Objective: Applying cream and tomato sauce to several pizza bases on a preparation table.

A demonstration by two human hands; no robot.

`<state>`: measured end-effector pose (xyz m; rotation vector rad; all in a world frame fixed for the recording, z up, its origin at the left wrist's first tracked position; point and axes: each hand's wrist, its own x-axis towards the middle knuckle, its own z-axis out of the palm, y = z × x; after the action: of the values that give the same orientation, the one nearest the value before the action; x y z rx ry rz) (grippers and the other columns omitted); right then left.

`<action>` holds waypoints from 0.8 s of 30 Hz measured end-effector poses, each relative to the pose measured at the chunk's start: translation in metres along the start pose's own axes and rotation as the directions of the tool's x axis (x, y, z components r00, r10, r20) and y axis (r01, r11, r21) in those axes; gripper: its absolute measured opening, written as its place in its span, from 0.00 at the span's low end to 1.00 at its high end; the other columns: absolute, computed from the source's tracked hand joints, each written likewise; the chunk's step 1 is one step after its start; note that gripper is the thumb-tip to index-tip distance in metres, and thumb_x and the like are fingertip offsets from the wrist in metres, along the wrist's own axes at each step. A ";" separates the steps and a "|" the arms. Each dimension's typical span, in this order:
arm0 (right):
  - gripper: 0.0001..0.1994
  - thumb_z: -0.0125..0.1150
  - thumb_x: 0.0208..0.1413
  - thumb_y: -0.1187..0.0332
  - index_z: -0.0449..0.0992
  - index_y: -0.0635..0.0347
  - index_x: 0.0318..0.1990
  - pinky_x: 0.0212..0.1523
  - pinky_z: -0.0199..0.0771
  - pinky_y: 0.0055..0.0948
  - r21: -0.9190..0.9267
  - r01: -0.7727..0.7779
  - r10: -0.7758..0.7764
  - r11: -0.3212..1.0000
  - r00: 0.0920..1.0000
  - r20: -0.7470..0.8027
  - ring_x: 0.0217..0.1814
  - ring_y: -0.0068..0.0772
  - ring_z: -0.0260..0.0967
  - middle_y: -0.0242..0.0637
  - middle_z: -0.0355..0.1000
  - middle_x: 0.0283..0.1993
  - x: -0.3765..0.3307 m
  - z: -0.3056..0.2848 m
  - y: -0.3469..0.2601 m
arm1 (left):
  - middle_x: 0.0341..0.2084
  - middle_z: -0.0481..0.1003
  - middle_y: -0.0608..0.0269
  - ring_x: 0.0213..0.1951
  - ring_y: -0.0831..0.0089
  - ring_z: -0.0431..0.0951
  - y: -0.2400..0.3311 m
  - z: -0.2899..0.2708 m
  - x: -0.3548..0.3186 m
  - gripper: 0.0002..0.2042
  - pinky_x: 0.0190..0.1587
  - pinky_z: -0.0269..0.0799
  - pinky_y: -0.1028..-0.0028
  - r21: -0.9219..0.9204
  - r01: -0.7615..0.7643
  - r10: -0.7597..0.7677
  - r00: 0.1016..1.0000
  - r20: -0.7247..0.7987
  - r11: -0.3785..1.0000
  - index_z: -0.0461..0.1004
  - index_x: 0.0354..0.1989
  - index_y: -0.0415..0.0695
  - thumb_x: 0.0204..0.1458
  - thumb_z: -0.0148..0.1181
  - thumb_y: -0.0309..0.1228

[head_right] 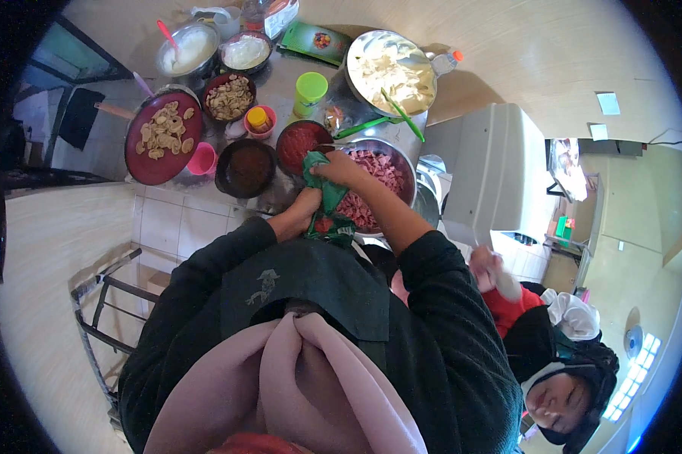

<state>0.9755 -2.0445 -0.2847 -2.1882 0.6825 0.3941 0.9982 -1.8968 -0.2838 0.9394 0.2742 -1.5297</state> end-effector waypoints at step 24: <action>0.26 0.61 0.43 0.49 0.77 0.70 0.33 0.40 0.70 0.42 -0.065 -0.103 0.114 0.993 0.974 0.196 0.37 0.49 0.73 0.57 0.73 0.33 0.017 0.006 -0.008 | 0.28 0.69 0.56 0.28 0.65 0.72 -0.014 -0.028 -0.002 0.10 0.32 0.72 0.63 0.059 0.078 -0.075 0.996 -0.044 0.995 0.66 0.37 0.37 0.47 0.43 0.26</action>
<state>0.9937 -2.0410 -0.2921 -2.1315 0.6882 0.6862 0.9964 -1.8738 -0.3054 1.0192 0.2981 -1.5976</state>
